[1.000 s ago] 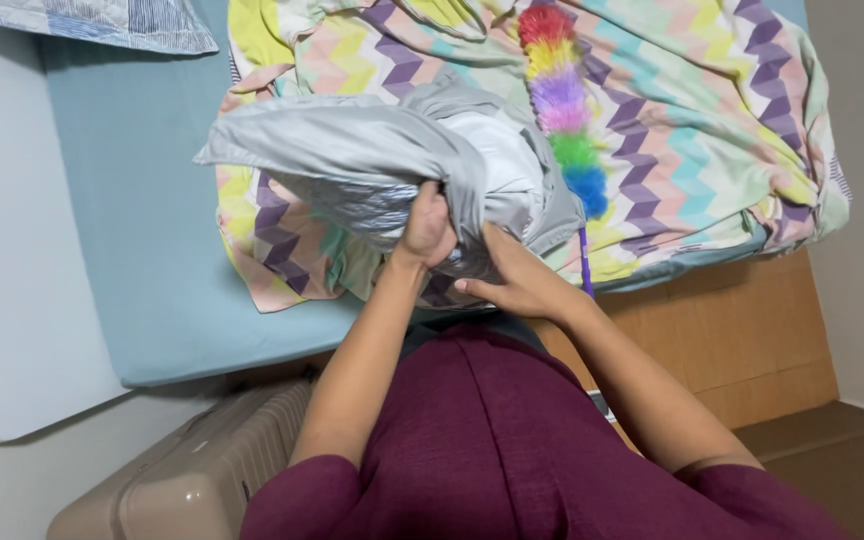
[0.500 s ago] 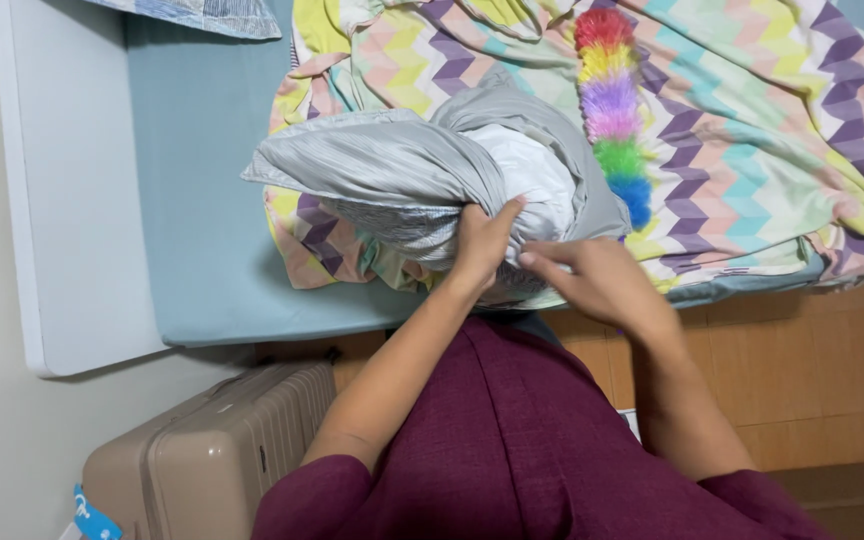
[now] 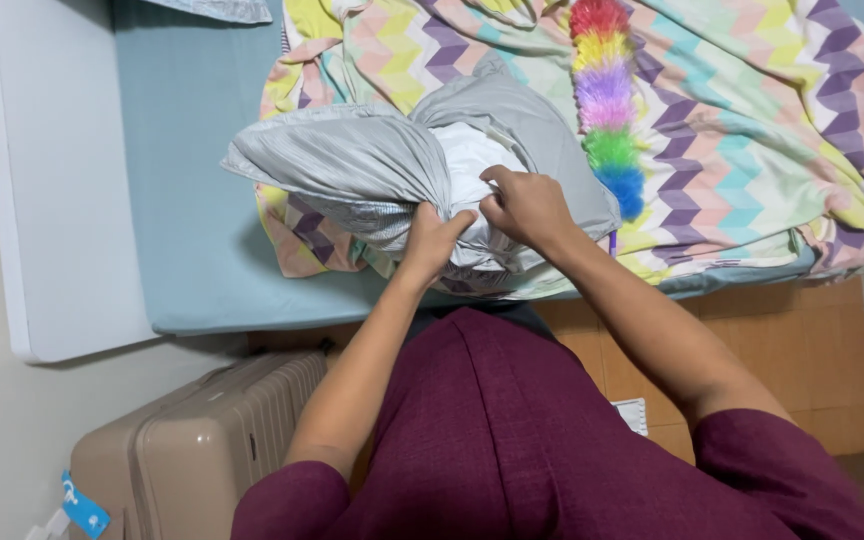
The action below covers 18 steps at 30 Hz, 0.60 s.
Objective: The person uses a rainbow-colored feather duster to clean two pillows on a bed. They dust the first pillow, remove its cover, and place it aside. Then, they dust the second pillow and remove its cover as well.
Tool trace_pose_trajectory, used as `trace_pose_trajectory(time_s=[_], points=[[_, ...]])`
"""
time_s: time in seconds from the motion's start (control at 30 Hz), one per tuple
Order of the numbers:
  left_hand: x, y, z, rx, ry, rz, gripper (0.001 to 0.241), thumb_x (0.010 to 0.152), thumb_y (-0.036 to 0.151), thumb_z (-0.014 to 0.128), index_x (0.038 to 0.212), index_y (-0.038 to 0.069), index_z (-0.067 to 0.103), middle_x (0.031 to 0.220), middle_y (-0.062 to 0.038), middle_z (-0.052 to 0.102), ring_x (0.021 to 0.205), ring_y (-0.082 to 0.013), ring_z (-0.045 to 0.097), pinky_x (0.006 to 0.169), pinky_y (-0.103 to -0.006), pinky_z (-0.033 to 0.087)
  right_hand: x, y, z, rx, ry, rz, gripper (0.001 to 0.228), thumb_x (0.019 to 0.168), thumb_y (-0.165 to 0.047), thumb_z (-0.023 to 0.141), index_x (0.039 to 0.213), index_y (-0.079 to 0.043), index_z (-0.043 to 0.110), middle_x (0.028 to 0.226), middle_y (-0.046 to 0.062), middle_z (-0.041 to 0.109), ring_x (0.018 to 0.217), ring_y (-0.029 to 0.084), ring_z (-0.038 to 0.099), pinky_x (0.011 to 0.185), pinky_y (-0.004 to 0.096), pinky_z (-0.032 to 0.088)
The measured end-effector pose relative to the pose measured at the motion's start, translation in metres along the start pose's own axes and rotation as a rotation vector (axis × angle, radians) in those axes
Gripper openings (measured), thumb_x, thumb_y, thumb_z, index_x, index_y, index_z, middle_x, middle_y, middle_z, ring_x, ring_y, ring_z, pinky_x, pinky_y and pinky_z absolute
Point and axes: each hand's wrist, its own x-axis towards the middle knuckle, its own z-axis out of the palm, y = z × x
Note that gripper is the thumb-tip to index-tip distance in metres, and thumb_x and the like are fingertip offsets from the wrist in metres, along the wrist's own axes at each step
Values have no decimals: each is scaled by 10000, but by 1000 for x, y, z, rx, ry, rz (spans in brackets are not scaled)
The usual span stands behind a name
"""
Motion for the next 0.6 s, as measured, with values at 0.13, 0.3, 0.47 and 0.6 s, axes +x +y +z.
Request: trace_pose_trajectory(time_s=[0.13, 0.3, 0.47, 0.6], points=[[-12, -34, -8, 135, 198, 43, 367, 845, 116, 734, 1137, -98, 674, 1018, -117, 743, 876, -170, 690, 787, -311, 558, 25, 42, 14, -97, 112, -279, 208, 886, -197, 707, 1069, -99, 718, 848, 147, 732, 761, 351, 713, 682, 462, 555], [-26, -36, -22, 362, 415, 101, 287, 840, 156, 709, 1067, -18, 712, 905, -115, 765, 819, -168, 705, 774, -326, 551, 37, 42, -15, -146, 213, -317, 138, 918, -206, 734, 1004, -98, 727, 917, 123, 743, 755, 337, 709, 659, 451, 555], [-13, 6, -29, 714, 611, 217, 308, 791, 191, 797, 995, -17, 696, 869, -179, 734, 820, -303, 691, 752, -422, 537, -12, 14, -7, -143, 23, -271, 125, 877, -198, 666, 862, -74, 668, 767, 144, 687, 660, 359, 671, 622, 476, 532], [17, -23, -80, 1174, 571, 340, 325, 803, 227, 830, 982, 36, 638, 918, -178, 699, 884, -366, 695, 773, -477, 526, -43, -19, 6, -37, -99, -194, 173, 854, -201, 633, 806, -40, 594, 696, 169, 652, 648, 397, 646, 627, 508, 508]])
